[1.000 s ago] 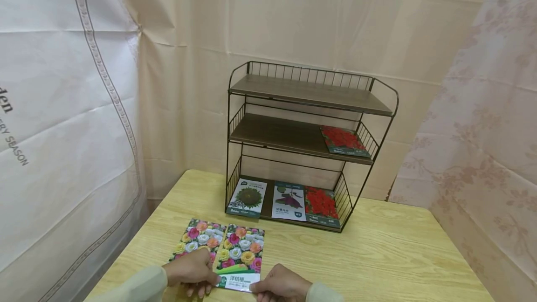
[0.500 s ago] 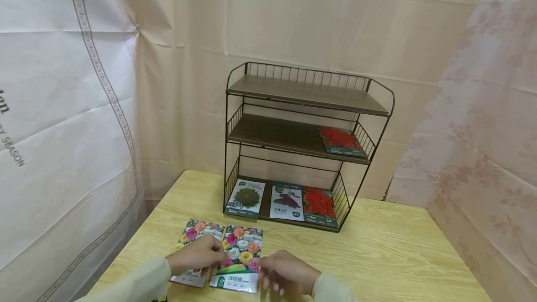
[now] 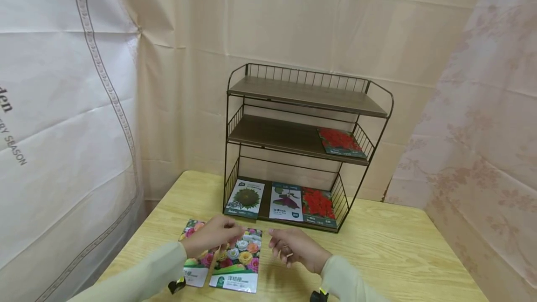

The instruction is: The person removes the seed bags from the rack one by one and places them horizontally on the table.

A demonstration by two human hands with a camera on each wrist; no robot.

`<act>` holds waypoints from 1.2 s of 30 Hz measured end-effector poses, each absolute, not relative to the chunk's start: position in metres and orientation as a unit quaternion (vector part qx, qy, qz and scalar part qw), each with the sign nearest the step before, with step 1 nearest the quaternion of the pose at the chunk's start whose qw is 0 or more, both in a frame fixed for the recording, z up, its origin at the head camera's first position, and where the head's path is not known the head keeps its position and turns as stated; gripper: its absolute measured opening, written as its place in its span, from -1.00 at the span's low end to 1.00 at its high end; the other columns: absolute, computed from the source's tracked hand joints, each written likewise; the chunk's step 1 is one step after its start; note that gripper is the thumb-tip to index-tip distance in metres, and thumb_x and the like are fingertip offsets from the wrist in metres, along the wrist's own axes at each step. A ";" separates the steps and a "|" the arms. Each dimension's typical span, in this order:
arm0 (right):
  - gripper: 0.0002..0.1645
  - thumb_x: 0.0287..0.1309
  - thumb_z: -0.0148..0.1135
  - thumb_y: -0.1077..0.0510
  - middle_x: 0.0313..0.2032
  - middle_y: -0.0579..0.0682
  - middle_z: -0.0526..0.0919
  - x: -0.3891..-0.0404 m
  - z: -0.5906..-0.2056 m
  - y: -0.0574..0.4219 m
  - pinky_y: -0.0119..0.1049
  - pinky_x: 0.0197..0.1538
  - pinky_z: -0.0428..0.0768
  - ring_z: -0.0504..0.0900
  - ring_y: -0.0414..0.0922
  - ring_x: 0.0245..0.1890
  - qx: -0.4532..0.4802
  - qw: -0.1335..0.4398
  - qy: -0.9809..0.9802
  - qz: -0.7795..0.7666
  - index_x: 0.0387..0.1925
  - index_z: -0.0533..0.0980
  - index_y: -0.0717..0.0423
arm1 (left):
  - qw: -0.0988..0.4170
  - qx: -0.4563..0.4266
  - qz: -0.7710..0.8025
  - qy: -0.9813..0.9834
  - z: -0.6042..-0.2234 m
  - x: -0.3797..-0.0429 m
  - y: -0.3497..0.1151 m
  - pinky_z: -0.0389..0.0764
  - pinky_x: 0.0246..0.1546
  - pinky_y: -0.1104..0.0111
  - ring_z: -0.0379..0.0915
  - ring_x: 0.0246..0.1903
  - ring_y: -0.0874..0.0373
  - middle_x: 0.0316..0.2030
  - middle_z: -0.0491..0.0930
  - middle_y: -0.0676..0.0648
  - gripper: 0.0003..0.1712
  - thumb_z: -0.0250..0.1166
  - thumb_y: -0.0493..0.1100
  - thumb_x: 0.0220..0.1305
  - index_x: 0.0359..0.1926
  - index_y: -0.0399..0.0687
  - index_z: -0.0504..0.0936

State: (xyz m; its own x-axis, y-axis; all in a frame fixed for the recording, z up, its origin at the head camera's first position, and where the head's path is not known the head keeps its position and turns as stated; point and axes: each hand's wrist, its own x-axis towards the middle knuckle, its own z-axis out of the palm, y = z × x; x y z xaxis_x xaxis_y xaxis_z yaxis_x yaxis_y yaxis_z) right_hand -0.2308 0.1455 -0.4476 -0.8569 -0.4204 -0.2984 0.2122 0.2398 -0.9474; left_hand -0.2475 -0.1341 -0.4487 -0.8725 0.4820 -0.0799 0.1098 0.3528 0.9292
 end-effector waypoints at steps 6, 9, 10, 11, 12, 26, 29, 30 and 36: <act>-0.39 0.36 0.21 -0.33 -0.49 -0.07 0.65 -0.240 -0.432 0.157 -0.34 -0.53 0.46 0.44 -0.23 -0.64 -0.069 0.239 0.740 -0.625 -0.31 0.63 0.16 | 0.149 0.201 0.547 0.799 -0.438 -0.258 -0.120 0.38 -0.69 0.38 0.37 -0.69 0.17 -0.50 0.62 -0.15 -0.54 0.21 0.18 0.50 -0.29 -0.10 0.70; -0.44 0.41 0.18 -0.29 -0.47 -0.07 0.66 -0.245 -0.424 0.164 -0.34 -0.51 0.47 0.45 -0.24 -0.62 -0.071 0.230 0.738 -0.631 -0.31 0.63 0.13 | 0.141 0.201 0.551 0.797 -0.432 -0.263 -0.112 0.44 -0.66 0.38 0.42 -0.67 0.16 -0.46 0.64 -0.14 -0.55 0.20 0.17 0.52 -0.27 -0.11 0.69; -0.45 0.41 0.18 -0.29 -0.47 -0.07 0.66 -0.247 -0.420 0.167 -0.34 -0.51 0.47 0.45 -0.24 -0.62 -0.072 0.227 0.737 -0.633 -0.31 0.63 0.12 | 0.138 0.202 0.551 0.798 -0.430 -0.265 -0.109 0.45 -0.65 0.37 0.43 -0.66 0.17 -0.44 0.64 -0.15 -0.55 0.19 0.17 0.52 -0.27 -0.11 0.69; -0.45 0.41 0.18 -0.29 -0.46 -0.07 0.66 -0.248 -0.417 0.169 -0.34 -0.50 0.48 0.45 -0.24 -0.61 -0.073 0.224 0.736 -0.635 -0.30 0.63 0.13 | 0.135 0.204 0.550 0.799 -0.427 -0.267 -0.107 0.45 -0.65 0.37 0.44 -0.66 0.17 -0.43 0.65 -0.15 -0.54 0.18 0.17 0.53 -0.27 -0.11 0.69; -0.43 0.39 0.19 -0.31 -0.46 -0.07 0.66 -0.249 -0.414 0.171 -0.34 -0.50 0.48 0.45 -0.24 -0.61 -0.072 0.219 0.735 -0.637 -0.28 0.63 0.14 | 0.133 0.205 0.550 0.799 -0.425 -0.268 -0.103 0.45 -0.65 0.37 0.45 -0.66 0.16 -0.43 0.65 -0.15 -0.53 0.18 0.18 0.53 -0.27 -0.11 0.69; -0.40 0.36 0.23 -0.34 -0.41 -0.05 0.64 -0.263 -0.379 0.203 -0.35 -0.48 0.49 0.46 -0.21 -0.59 -0.061 0.162 0.722 -0.670 -0.22 0.60 0.15 | 0.116 0.214 0.570 0.784 -0.397 -0.287 -0.069 0.41 -0.68 0.39 0.41 -0.69 0.14 -0.43 0.65 -0.15 -0.49 0.20 0.27 0.47 -0.28 -0.06 0.70; -0.37 0.35 0.22 -0.36 -0.41 -0.05 0.64 -0.264 -0.373 0.208 -0.36 -0.49 0.49 0.45 -0.22 -0.59 -0.056 0.155 0.719 -0.676 -0.20 0.59 0.17 | 0.106 0.225 0.568 0.785 -0.391 -0.289 -0.062 0.38 -0.71 0.39 0.43 -0.70 0.14 -0.40 0.66 -0.21 -0.51 0.19 0.26 0.49 -0.27 -0.05 0.70; -0.36 0.36 0.21 -0.36 -0.41 -0.05 0.64 -0.265 -0.371 0.209 -0.37 -0.49 0.49 0.45 -0.22 -0.59 -0.055 0.152 0.717 -0.678 -0.19 0.58 0.18 | 0.103 0.230 0.566 0.785 -0.389 -0.290 -0.059 0.38 -0.71 0.39 0.44 -0.69 0.13 -0.39 0.67 -0.22 -0.51 0.18 0.26 0.49 -0.27 -0.04 0.70; -0.36 0.36 0.20 -0.37 -0.41 -0.06 0.64 -0.266 -0.357 0.217 -0.38 -0.50 0.48 0.44 -0.22 -0.60 -0.043 0.137 0.712 -0.687 -0.19 0.58 0.16 | 0.092 0.244 0.573 0.777 -0.377 -0.295 -0.045 0.38 -0.70 0.36 0.44 -0.68 0.09 -0.39 0.66 -0.22 -0.48 0.18 0.30 0.48 -0.25 -0.03 0.72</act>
